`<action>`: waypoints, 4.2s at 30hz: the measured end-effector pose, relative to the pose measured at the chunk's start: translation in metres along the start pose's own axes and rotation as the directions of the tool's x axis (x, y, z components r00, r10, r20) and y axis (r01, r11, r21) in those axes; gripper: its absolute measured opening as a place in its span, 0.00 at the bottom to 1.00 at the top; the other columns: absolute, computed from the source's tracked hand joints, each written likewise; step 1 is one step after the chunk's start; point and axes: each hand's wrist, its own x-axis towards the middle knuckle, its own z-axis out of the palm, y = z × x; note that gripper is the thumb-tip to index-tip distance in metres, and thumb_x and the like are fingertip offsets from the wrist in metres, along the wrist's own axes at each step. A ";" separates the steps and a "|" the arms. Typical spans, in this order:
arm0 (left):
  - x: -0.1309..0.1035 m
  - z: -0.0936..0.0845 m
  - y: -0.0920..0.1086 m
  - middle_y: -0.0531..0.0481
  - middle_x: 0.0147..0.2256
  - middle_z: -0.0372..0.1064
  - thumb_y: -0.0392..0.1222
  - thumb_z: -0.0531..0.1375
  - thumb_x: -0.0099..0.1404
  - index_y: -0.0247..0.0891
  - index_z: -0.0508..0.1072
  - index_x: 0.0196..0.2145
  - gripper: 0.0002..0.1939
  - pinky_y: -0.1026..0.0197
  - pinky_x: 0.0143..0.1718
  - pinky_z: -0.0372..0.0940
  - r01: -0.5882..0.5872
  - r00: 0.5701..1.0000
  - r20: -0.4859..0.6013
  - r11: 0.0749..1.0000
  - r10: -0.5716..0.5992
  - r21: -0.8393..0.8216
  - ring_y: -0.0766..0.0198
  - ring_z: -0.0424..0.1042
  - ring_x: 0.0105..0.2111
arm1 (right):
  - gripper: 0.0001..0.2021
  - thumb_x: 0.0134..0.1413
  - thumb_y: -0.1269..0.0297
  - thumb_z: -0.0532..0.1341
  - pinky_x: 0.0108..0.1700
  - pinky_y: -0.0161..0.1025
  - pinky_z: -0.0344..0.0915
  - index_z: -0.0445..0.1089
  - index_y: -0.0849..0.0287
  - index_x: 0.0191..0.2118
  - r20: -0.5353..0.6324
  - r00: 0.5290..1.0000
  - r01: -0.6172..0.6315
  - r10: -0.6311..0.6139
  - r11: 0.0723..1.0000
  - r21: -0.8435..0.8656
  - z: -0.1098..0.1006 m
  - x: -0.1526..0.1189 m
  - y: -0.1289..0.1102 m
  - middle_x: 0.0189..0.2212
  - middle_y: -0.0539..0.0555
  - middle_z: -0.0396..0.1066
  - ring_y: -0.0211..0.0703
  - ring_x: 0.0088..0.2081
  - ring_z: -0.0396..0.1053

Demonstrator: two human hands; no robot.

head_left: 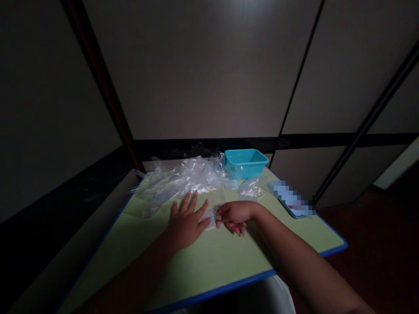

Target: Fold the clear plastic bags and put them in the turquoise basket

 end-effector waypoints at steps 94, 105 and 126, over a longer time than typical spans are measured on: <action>-0.013 -0.022 0.001 0.51 0.63 0.16 0.71 0.51 0.51 0.59 0.51 0.58 0.39 0.35 0.55 0.34 -0.376 0.852 0.292 0.896 0.434 -0.235 0.36 0.17 0.59 | 0.42 0.49 0.39 0.49 0.54 0.66 0.22 0.30 0.50 0.64 -0.727 0.663 -0.388 -0.178 0.749 -0.537 -0.002 0.019 0.006 0.63 0.57 0.16 0.55 0.62 0.14; -0.007 -0.024 0.001 0.48 0.64 0.20 0.66 0.49 0.57 0.56 0.49 0.59 0.35 0.37 0.56 0.34 -0.369 0.901 0.161 0.907 0.402 -0.202 0.41 0.24 0.61 | 0.36 0.53 0.44 0.47 0.55 0.65 0.27 0.35 0.53 0.64 -0.790 0.564 -0.360 -0.242 0.789 -0.498 -0.004 0.024 0.010 0.64 0.59 0.20 0.51 0.63 0.17; 0.017 0.000 -0.018 0.39 0.63 0.31 0.48 0.41 0.67 0.37 0.45 0.62 0.28 0.37 0.55 0.41 0.248 0.945 -0.195 0.963 -0.263 -0.102 0.48 0.29 0.62 | 0.30 0.59 0.46 0.37 0.57 0.63 0.22 0.37 0.53 0.64 -0.533 0.663 -0.037 -0.526 0.689 -0.724 0.031 0.026 -0.010 0.64 0.56 0.27 0.48 0.63 0.24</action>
